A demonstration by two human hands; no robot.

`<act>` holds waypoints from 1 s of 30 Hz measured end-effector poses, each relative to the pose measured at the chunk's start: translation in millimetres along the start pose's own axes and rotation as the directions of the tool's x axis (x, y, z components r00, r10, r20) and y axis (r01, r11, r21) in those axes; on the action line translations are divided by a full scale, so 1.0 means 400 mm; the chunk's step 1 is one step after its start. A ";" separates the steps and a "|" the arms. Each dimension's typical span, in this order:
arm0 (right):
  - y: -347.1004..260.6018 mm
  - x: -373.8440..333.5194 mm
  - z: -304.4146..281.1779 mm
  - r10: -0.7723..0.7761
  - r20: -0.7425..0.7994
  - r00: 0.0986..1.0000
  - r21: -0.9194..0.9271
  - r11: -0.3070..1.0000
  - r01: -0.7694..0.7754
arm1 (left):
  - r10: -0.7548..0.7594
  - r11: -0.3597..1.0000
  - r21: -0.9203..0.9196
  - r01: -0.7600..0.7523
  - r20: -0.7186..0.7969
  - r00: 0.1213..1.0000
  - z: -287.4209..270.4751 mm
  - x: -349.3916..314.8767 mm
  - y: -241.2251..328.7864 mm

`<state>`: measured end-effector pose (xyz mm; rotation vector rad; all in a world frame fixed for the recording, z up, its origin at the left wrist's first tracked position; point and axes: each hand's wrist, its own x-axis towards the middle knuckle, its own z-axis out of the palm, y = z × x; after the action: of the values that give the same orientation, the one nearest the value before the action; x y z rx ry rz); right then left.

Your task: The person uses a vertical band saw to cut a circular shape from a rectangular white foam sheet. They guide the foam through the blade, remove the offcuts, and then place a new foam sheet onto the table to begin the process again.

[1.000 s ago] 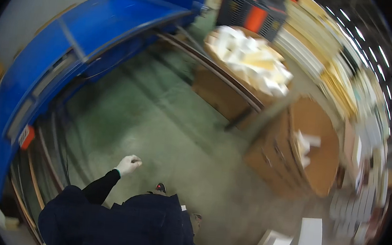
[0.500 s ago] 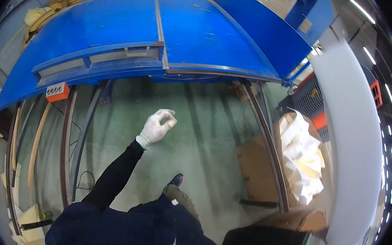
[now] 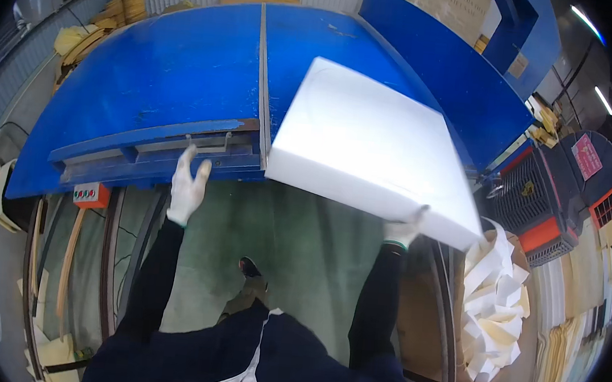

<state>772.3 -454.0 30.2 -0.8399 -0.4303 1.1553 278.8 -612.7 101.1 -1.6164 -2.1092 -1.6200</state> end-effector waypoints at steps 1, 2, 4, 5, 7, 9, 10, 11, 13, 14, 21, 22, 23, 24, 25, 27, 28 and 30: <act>0.075 0.003 -0.003 0.219 -0.017 0.976 -0.011 0.976 -0.219 | 0.010 0.999 0.039 -0.010 0.006 1.000 0.045 0.070 -0.034; 0.141 0.019 -0.058 0.367 -0.083 0.927 -0.104 0.921 -0.374 | 0.027 0.998 0.056 -0.028 0.012 1.000 0.106 0.137 -0.066; 0.228 -0.144 0.126 0.296 -0.238 0.925 -0.117 0.937 -0.330 | 0.062 0.948 0.312 -0.070 0.035 0.997 0.141 0.278 -0.167; 0.225 -0.092 0.138 0.311 -0.189 0.931 -0.054 0.944 -0.326 | 0.039 0.921 0.382 -0.072 0.094 0.995 0.183 0.334 -0.191; 0.281 -0.062 0.112 0.387 -0.137 0.912 0.096 0.921 -0.377 | -0.072 0.866 0.492 -0.092 0.305 0.950 0.243 0.399 -0.239; 0.301 -0.049 0.120 0.325 -0.143 0.935 0.032 0.945 -0.324 | -0.042 0.834 0.534 -0.136 0.309 0.950 0.257 0.397 -0.264; 0.300 -0.040 0.160 0.290 -0.127 0.948 -0.005 0.956 -0.293 | -0.025 0.819 0.554 -0.149 0.294 0.956 0.257 0.400 -0.271; 0.303 -0.036 0.199 0.199 -0.148 0.969 0.035 0.980 -0.196 | 0.015 0.820 0.548 -0.167 0.271 0.963 0.260 0.404 -0.279; 0.285 0.065 0.174 0.128 -0.103 0.986 0.143 0.983 -0.112 | 0.090 0.836 0.515 -0.188 0.209 0.974 0.293 0.396 -0.270; 0.294 0.101 0.165 0.101 -0.088 0.991 0.207 0.975 -0.081 | 0.128 0.836 0.509 -0.206 0.183 0.975 0.299 0.393 -0.274; 0.269 0.293 0.409 0.383 0.231 0.895 0.045 0.914 -0.402 | 0.181 0.806 0.544 -0.235 0.151 0.972 0.306 0.400 -0.282; 0.286 0.294 0.444 0.438 0.124 0.890 -0.081 0.899 -0.431 | 0.167 0.803 0.547 -0.237 0.176 0.970 0.301 0.401 -0.287; 0.303 0.281 0.457 0.410 0.052 0.911 -0.244 0.890 -0.386 | 0.143 0.805 0.549 -0.228 0.192 0.971 0.299 0.400 -0.284; 0.316 0.281 0.464 0.548 -0.016 0.836 -0.329 0.787 -0.522 | 0.123 0.808 0.547 -0.218 0.206 0.971 0.303 0.397 -0.281; 0.334 0.272 0.423 0.628 0.078 0.774 -0.408 0.729 -0.550 | 0.114 0.813 0.539 -0.218 0.219 0.969 0.308 0.394 -0.284; 0.283 0.172 0.471 0.625 0.062 0.778 -0.617 0.637 -0.463 | 0.082 0.810 0.554 -0.194 0.221 0.972 0.289 0.386 -0.289; 0.251 0.177 0.449 0.586 0.128 0.800 -0.713 0.615 -0.337 | 0.069 0.817 0.547 -0.182 0.221 0.973 0.293 0.385 -0.276; 0.221 0.263 0.357 0.097 0.237 0.967 -0.883 0.436 0.173 | 0.036 0.813 0.557 -0.171 0.244 0.969 0.287 0.385 -0.262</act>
<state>658.1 -292.5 40.5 -1.6157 -1.3785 0.9325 192.5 -415.2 62.6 -1.6969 -2.2479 -0.6688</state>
